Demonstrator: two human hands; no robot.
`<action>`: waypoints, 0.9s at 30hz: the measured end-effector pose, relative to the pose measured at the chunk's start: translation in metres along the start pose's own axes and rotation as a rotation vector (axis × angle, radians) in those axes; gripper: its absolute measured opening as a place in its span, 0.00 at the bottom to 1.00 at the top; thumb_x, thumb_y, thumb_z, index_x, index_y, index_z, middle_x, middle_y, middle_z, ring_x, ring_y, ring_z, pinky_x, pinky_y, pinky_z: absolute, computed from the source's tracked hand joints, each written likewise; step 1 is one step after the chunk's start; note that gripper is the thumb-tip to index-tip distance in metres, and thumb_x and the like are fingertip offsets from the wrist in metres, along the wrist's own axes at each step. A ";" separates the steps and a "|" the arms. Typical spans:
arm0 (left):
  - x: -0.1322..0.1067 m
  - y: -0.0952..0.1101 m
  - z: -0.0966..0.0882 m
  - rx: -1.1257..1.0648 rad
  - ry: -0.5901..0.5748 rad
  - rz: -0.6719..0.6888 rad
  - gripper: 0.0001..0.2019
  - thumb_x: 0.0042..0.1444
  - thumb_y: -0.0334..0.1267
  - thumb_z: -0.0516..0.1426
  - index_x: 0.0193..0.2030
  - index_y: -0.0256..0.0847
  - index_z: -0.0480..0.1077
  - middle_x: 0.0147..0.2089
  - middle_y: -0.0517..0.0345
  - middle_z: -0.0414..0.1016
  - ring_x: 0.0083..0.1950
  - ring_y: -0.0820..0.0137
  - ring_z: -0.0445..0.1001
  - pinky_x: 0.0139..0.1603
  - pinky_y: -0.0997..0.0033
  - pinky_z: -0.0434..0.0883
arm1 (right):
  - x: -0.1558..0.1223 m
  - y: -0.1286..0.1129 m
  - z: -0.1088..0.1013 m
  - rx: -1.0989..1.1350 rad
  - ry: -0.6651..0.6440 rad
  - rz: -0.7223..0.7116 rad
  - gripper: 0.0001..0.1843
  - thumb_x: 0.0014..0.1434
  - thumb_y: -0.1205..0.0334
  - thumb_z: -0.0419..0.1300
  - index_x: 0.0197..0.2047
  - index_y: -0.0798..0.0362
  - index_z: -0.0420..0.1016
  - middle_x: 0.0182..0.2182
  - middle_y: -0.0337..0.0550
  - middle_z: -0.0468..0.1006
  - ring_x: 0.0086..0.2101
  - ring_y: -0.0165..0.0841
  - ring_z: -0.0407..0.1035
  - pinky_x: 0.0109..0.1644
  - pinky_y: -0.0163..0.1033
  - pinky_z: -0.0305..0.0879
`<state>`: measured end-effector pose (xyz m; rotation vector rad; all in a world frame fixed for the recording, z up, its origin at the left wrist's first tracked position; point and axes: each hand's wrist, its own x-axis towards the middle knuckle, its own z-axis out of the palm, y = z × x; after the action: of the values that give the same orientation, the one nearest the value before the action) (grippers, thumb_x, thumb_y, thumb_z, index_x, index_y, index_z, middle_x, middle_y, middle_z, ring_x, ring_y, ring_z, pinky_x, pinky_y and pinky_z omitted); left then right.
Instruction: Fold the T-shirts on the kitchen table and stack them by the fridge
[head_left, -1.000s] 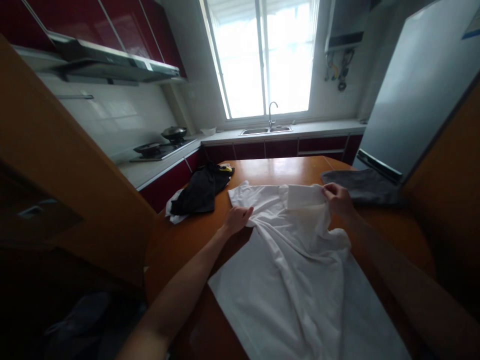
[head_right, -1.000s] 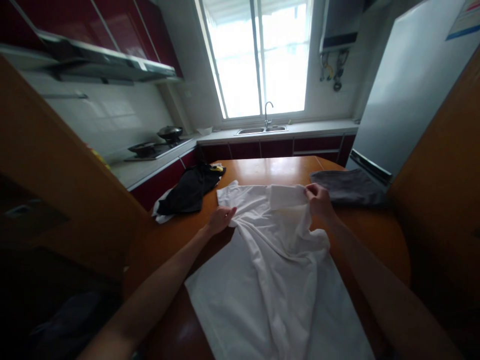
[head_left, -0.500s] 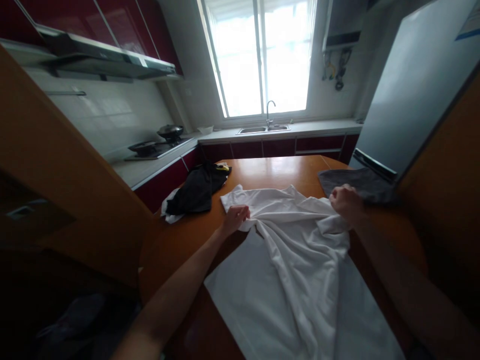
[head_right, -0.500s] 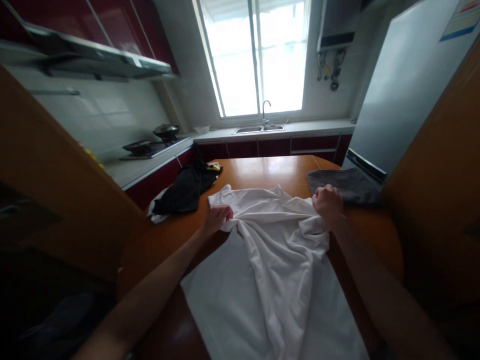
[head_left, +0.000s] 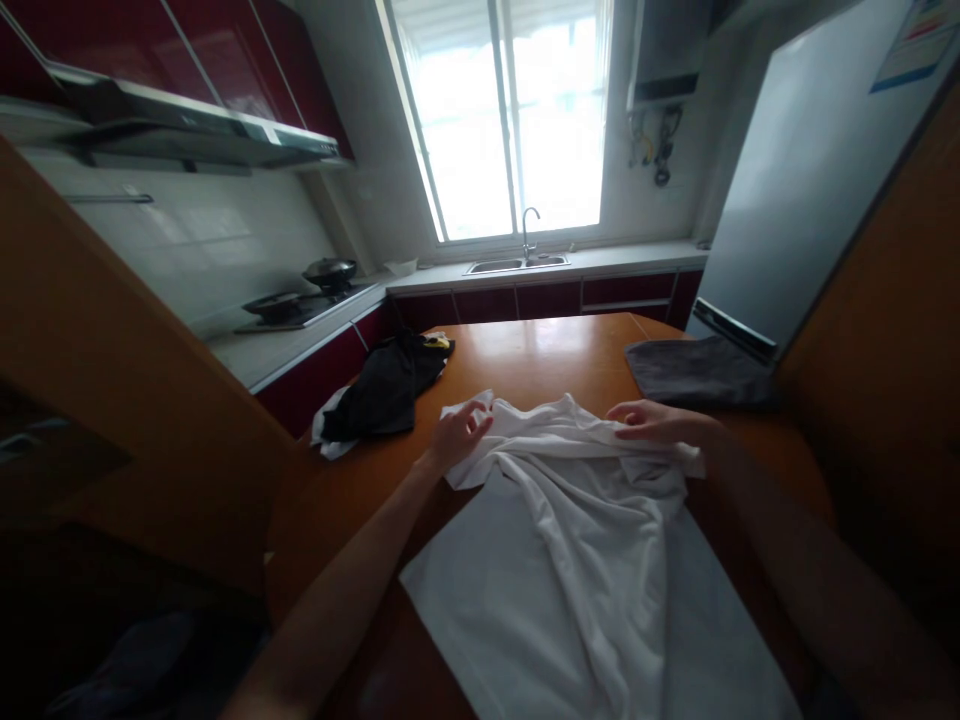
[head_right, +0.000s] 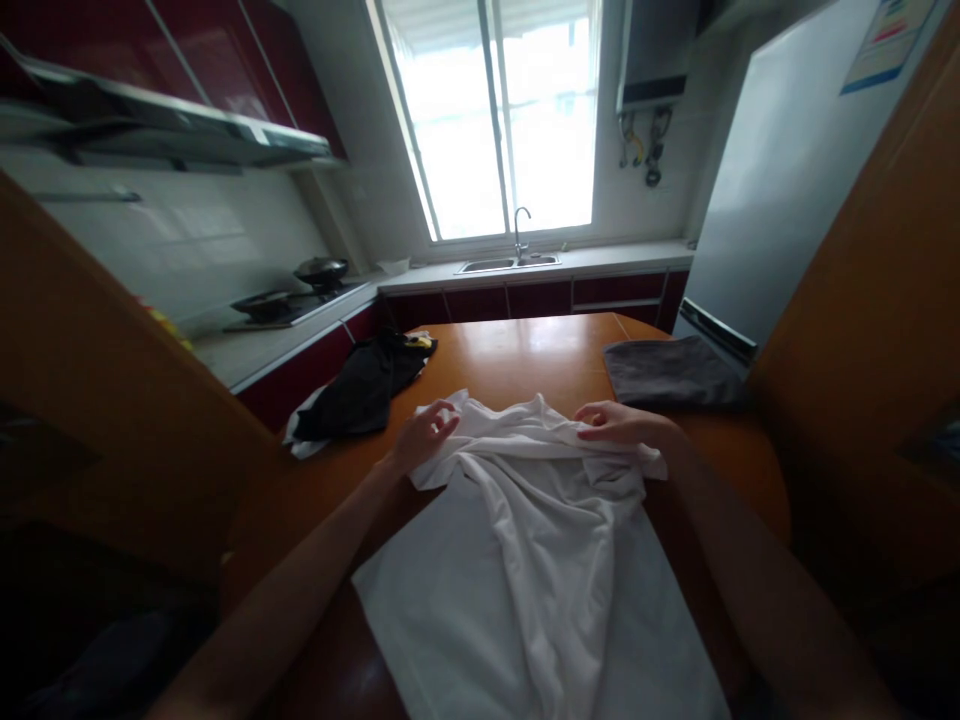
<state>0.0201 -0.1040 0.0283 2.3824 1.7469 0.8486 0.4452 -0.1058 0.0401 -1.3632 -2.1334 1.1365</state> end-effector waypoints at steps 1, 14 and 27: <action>0.004 0.000 0.000 0.008 0.032 0.007 0.19 0.64 0.51 0.56 0.57 0.45 0.72 0.33 0.59 0.80 0.36 0.64 0.79 0.38 0.69 0.69 | -0.004 -0.003 -0.004 0.041 -0.074 0.014 0.29 0.56 0.41 0.63 0.51 0.55 0.79 0.36 0.44 0.80 0.32 0.34 0.71 0.31 0.33 0.62; 0.066 -0.023 0.011 -0.140 -0.318 0.118 0.25 0.49 0.45 0.66 0.53 0.38 0.74 0.37 0.57 0.75 0.35 0.67 0.73 0.38 0.69 0.70 | -0.011 -0.007 -0.020 0.004 0.211 -0.017 0.20 0.47 0.47 0.69 0.28 0.51 0.66 0.25 0.35 0.68 0.28 0.31 0.63 0.28 0.34 0.56; 0.044 -0.052 -0.063 -0.016 -0.755 0.001 0.20 0.46 0.54 0.62 0.23 0.37 0.69 0.22 0.62 0.64 0.25 0.73 0.59 0.25 0.73 0.53 | -0.026 0.017 -0.061 -0.015 -0.320 0.220 0.29 0.40 0.47 0.74 0.43 0.56 0.83 0.37 0.46 0.83 0.35 0.41 0.77 0.33 0.35 0.70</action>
<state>-0.0450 -0.0626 0.0792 2.2413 1.3990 -0.0666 0.5079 -0.0984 0.0673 -1.5414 -2.2493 1.5169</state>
